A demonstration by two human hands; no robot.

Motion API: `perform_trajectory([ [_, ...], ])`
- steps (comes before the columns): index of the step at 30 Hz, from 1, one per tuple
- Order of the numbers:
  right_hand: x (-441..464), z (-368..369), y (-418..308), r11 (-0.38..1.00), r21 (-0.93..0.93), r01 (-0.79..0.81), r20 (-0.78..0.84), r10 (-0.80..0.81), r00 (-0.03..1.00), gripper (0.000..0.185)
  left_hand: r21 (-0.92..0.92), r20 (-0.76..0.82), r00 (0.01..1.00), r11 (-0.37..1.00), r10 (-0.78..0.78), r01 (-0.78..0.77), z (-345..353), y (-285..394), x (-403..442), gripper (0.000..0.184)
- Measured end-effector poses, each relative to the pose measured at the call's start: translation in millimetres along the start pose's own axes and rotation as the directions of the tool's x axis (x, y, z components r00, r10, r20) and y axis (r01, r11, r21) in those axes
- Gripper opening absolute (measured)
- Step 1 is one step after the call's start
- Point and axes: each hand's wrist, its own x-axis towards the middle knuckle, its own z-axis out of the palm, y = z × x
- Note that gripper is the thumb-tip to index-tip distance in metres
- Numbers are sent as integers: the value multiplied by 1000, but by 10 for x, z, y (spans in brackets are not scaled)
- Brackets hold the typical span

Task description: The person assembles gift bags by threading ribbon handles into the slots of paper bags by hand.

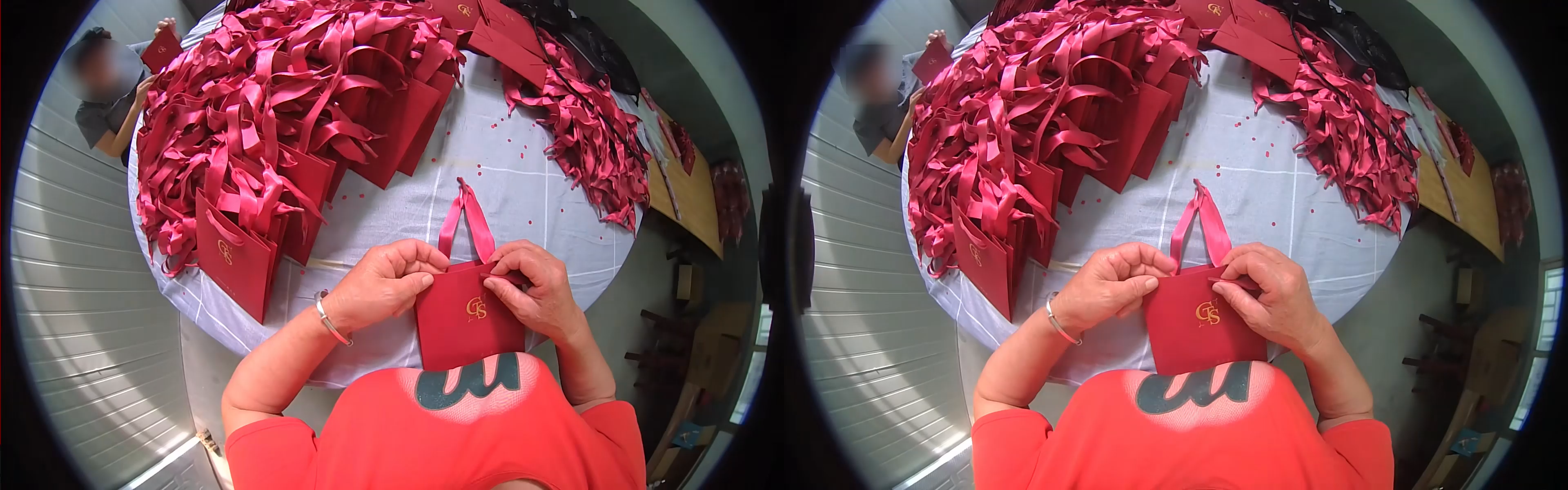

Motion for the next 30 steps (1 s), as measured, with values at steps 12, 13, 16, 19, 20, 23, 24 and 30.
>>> perform_trajectory([
  [12,0,21,-74,995,75,-62,8,62,998,18,263,22,993,957,119,-120,-45,-80,8,16],
  [13,12,32,-148,1000,-15,2,-52,-3,999,19,341,-10,991,932,134,-123,-41,-84,4,14],
  [16,100,8,-340,927,-285,242,-88,-277,957,22,291,-53,991,952,120,-100,-15,-89,5,14],
  [19,130,53,-419,913,-283,295,-11,-311,950,22,298,-83,991,952,104,-75,-4,-90,7,16],
  [20,137,88,-423,914,-261,310,19,-316,949,22,298,-80,991,952,105,-76,-2,-86,6,16],
  [23,174,199,-369,904,-268,333,35,-337,941,18,265,-82,990,960,111,-85,-2,-91,2,17],
  [24,180,222,-357,907,-255,336,41,-337,941,18,287,-84,989,953,125,-97,-7,-100,4,17],
  [30,166,258,-369,907,-322,271,132,-240,962,19,292,-83,988,951,133,-104,6,-89,-8,17],
])
